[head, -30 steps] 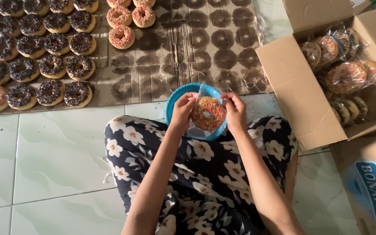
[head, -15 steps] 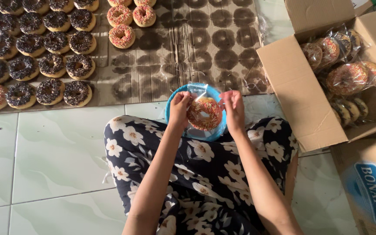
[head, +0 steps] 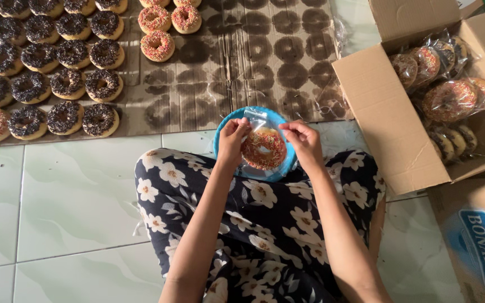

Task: The person sits on the floor and individually places donuts into clear plastic bags. They then place the packaged donuts into a cardboard box. The person repeats this process for multiple donuts until the box is full.

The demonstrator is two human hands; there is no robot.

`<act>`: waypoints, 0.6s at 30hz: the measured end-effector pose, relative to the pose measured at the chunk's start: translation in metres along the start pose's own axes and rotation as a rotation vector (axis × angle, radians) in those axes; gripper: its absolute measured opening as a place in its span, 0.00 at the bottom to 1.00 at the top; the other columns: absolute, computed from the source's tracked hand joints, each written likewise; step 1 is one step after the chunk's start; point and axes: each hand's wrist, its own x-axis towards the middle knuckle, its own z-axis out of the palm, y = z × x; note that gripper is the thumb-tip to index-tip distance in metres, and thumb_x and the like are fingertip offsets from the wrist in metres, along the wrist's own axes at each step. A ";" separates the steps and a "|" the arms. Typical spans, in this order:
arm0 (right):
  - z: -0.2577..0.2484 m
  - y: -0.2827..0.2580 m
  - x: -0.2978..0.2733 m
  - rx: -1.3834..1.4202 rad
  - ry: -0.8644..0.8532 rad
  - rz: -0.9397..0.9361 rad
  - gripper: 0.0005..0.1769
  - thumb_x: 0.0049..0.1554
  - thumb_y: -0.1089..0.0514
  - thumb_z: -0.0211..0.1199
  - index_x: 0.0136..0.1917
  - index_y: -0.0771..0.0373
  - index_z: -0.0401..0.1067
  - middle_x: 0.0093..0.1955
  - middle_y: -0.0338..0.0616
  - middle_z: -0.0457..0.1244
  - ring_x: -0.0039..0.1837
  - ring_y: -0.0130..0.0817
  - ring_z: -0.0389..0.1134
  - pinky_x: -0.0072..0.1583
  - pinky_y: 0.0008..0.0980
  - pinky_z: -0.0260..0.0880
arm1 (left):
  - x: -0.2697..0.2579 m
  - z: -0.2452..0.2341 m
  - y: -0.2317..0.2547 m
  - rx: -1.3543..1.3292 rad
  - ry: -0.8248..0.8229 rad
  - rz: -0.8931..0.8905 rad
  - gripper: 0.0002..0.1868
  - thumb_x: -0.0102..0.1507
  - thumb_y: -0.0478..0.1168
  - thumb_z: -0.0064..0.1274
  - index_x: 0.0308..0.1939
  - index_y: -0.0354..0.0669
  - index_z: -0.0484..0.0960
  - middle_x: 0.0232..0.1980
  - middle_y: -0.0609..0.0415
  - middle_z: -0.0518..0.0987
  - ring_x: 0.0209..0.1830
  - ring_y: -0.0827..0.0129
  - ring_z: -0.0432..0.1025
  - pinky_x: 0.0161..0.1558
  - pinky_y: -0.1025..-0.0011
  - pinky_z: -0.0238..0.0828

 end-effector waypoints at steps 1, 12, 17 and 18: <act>-0.002 0.000 0.001 -0.012 -0.015 0.010 0.06 0.59 0.64 0.67 0.50 0.64 0.79 0.48 0.36 0.70 0.46 0.21 0.66 0.49 0.22 0.69 | 0.001 0.001 0.003 0.029 -0.016 0.037 0.10 0.72 0.42 0.53 0.42 0.41 0.73 0.40 0.58 0.76 0.40 0.75 0.69 0.46 0.74 0.70; -0.014 0.006 0.010 0.070 -0.253 0.054 0.10 0.64 0.61 0.64 0.58 0.57 0.81 0.41 0.32 0.68 0.40 0.18 0.60 0.44 0.20 0.63 | -0.004 -0.002 0.028 -0.006 -0.129 0.172 0.08 0.72 0.40 0.51 0.41 0.43 0.71 0.40 0.56 0.77 0.44 0.73 0.70 0.52 0.71 0.68; -0.012 0.004 0.010 0.080 -0.265 0.086 0.13 0.63 0.62 0.61 0.61 0.57 0.79 0.49 0.33 0.72 0.39 0.19 0.60 0.44 0.20 0.64 | -0.006 -0.002 0.034 0.002 -0.111 0.233 0.06 0.72 0.38 0.53 0.43 0.43 0.73 0.49 0.55 0.76 0.51 0.73 0.69 0.58 0.70 0.65; -0.012 0.004 0.011 0.099 -0.265 0.077 0.14 0.64 0.62 0.61 0.61 0.58 0.78 0.50 0.33 0.72 0.40 0.19 0.61 0.45 0.20 0.65 | -0.007 -0.001 0.035 -0.029 -0.097 0.225 0.06 0.71 0.38 0.54 0.42 0.43 0.72 0.52 0.55 0.74 0.52 0.73 0.69 0.59 0.71 0.65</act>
